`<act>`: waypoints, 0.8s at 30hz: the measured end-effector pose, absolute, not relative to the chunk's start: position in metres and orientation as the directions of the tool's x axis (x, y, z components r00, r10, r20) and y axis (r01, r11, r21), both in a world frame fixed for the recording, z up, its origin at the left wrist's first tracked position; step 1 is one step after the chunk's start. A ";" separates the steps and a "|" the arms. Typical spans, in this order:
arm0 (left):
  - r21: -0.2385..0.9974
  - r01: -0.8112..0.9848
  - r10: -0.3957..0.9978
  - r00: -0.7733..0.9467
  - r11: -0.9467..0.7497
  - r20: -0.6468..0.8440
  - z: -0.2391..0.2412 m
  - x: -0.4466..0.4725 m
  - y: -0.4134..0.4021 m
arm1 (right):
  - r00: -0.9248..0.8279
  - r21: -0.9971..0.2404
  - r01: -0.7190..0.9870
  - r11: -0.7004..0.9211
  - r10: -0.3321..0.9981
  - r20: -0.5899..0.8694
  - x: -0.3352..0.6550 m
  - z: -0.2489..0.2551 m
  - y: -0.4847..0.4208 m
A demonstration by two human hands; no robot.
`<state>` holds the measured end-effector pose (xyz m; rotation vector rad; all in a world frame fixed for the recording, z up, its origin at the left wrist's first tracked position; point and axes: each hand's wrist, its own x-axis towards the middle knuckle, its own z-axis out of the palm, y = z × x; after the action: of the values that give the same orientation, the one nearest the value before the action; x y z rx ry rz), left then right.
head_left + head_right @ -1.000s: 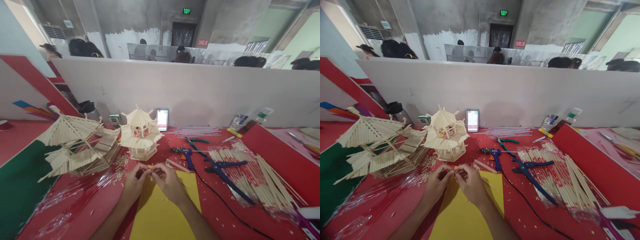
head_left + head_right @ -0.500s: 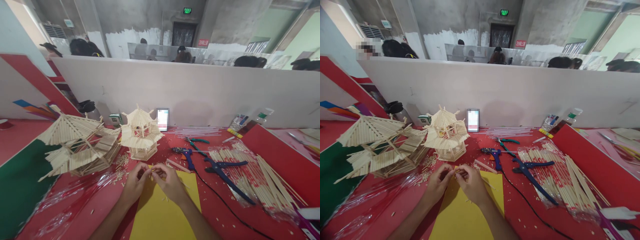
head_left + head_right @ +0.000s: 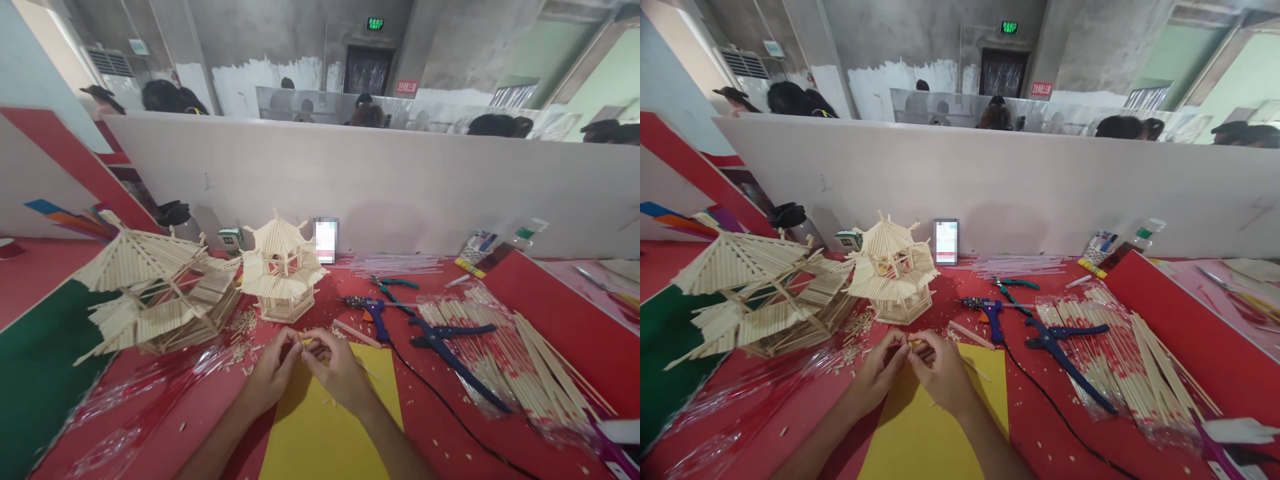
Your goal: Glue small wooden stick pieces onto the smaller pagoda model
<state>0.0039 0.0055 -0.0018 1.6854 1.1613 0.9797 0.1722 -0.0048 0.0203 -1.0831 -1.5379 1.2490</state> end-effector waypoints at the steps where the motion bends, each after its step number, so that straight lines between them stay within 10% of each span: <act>1: 0.932 0.296 0.959 0.247 -0.210 0.138 -0.003 0.005 0.006 | -0.253 -0.987 0.100 0.124 0.963 0.095 0.172 0.019 -0.005; 24: 0.903 0.332 0.929 0.336 -0.273 0.157 0.000 -0.001 0.001 | -0.273 -0.971 0.203 0.129 0.959 0.070 0.175 0.020 -0.005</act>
<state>-0.0014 0.0008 0.0003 1.7866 1.1208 0.9237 0.1752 -0.0050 0.0195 -1.1532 -1.6194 1.2121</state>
